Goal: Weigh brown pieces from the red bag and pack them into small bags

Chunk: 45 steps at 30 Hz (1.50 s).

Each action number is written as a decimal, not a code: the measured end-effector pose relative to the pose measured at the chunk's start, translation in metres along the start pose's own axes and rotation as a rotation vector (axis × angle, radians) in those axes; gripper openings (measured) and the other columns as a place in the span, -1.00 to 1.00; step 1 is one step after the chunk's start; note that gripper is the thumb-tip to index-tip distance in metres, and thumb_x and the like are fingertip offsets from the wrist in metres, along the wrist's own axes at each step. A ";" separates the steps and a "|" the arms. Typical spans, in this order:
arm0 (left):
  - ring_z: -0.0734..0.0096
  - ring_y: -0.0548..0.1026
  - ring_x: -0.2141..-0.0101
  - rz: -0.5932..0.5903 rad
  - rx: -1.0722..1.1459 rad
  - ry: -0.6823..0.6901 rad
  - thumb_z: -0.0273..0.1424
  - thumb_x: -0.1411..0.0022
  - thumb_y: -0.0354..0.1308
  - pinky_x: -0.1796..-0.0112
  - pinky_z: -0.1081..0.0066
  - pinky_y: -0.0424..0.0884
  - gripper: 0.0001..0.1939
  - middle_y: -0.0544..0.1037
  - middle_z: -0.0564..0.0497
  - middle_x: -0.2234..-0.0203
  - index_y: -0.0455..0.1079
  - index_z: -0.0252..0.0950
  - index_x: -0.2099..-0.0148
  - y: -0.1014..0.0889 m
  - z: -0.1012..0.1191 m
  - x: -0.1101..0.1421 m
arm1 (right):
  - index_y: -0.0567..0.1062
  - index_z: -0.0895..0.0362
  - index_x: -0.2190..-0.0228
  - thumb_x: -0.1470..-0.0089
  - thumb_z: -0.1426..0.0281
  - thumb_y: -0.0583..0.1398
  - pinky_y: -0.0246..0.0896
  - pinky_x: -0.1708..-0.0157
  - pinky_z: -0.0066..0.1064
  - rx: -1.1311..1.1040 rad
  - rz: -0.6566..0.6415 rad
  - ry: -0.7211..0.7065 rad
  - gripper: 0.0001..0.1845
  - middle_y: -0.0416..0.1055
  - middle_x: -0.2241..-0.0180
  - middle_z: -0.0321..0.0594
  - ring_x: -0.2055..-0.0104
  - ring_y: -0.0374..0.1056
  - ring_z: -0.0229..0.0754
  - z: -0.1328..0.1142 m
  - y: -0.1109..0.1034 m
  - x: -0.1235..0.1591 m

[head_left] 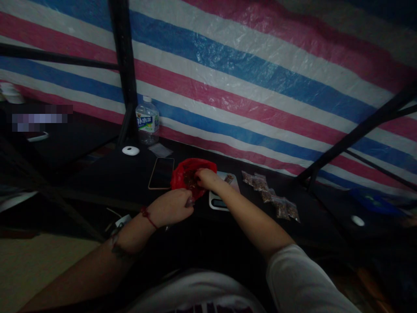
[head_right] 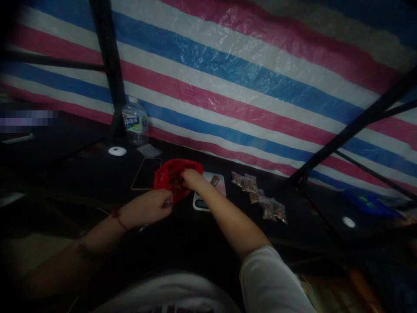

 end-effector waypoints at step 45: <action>0.38 0.46 0.45 -0.010 0.012 -0.007 -0.40 -0.12 -0.01 0.43 0.42 0.26 -0.89 0.52 -0.04 0.45 0.31 -0.28 0.41 0.007 -0.004 -0.003 | 0.59 0.17 0.32 0.03 0.49 0.25 0.24 0.29 -0.46 -0.364 0.258 0.263 -0.83 0.54 0.36 -0.20 0.34 0.43 -0.24 0.104 -0.027 0.098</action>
Point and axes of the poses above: each hand's wrist, its own x-axis away from the middle knuckle, its own y-axis out of the palm, z = x × y, the point moved 2 cm from there along -x, towards the middle knuckle
